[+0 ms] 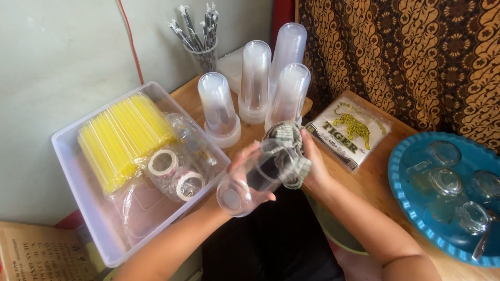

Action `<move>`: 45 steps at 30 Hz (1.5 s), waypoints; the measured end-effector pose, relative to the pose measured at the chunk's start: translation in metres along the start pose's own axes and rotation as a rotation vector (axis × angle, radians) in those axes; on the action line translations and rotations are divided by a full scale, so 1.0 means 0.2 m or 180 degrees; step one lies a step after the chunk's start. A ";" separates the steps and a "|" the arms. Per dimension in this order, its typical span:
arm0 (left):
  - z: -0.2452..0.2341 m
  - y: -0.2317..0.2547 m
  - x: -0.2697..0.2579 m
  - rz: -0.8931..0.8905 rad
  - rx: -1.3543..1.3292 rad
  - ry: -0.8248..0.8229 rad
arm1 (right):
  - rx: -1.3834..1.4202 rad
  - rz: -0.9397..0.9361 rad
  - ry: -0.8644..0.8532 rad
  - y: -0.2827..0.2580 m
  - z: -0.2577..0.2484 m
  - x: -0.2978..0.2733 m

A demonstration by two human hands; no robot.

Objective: Cleaning plastic cups by wiping them with a cloth

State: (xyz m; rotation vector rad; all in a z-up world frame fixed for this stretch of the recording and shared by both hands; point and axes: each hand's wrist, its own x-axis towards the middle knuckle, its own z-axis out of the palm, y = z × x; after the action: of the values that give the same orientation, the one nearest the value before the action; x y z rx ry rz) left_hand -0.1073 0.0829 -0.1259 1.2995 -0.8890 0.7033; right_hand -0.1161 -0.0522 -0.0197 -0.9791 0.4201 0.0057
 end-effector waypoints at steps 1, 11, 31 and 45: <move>0.00 -0.02 -0.01 -0.0251 -0.0505 -0.0234 | 0.0194 0.0138 0.0241 -0.03 0.03 -0.05; -0.18 -0.06 0.03 -0.0972 -0.0068 -0.1565 | 0.0047 -0.1019 -0.0602 0.33 -0.37 0.29; -0.10 -0.06 -0.05 -0.0948 -0.0961 -0.0186 | -0.0638 -0.3221 -0.1416 0.66 -0.53 0.26; -0.13 0.09 0.11 -0.1307 -0.0104 -0.0441 | -0.1982 -0.3705 -0.1304 0.60 -0.51 0.23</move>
State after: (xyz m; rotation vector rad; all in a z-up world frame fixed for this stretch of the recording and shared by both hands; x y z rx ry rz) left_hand -0.1076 0.1103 -0.0999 1.4570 -0.7079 0.2787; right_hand -0.1310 -0.0764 -0.1815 -1.6763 -0.6100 -0.7388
